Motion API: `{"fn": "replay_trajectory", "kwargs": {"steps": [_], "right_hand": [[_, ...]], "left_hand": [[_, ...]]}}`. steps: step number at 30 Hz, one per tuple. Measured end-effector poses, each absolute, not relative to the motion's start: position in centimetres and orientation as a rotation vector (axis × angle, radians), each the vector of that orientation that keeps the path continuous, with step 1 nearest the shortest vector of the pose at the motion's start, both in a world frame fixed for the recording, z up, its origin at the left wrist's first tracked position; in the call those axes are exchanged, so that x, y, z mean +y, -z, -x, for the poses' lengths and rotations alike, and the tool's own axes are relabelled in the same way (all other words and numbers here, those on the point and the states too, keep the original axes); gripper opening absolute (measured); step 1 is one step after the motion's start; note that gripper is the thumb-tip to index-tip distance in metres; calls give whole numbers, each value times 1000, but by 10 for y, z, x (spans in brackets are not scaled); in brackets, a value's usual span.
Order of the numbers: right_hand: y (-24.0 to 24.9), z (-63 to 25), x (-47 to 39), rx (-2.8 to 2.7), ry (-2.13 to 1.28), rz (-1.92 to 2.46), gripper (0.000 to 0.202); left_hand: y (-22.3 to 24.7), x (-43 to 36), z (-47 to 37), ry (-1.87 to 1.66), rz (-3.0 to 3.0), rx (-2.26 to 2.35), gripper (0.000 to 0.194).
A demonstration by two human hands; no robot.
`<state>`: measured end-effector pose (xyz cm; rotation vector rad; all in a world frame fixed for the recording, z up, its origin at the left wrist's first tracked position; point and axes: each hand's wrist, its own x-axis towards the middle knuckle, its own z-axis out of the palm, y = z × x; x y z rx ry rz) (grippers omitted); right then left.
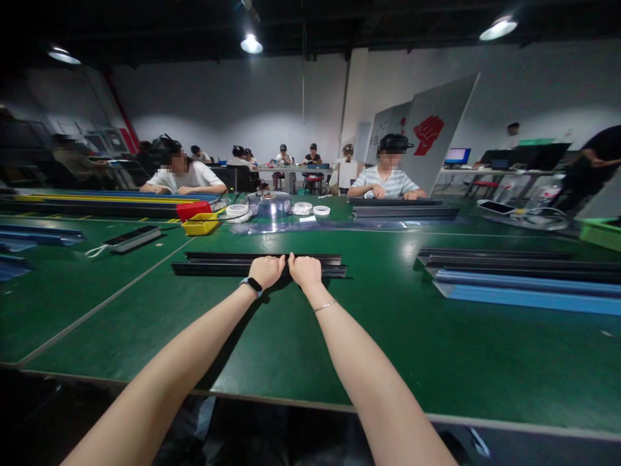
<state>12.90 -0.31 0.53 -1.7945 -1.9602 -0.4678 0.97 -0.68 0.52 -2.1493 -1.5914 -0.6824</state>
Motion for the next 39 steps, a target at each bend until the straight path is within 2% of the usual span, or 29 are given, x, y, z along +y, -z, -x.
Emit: {"fn": "replay_trajectory", "kwargs": {"steps": [8, 39], "right_hand": [[-7, -128, -3, -1965, 407, 1752, 61], [-4, -127, 1, -1947, 410, 1742, 60]], "left_hand": [[-6, -10, -12, 676, 2202, -1424, 44], [-3, -5, -9, 659, 2172, -1579, 51]]}}
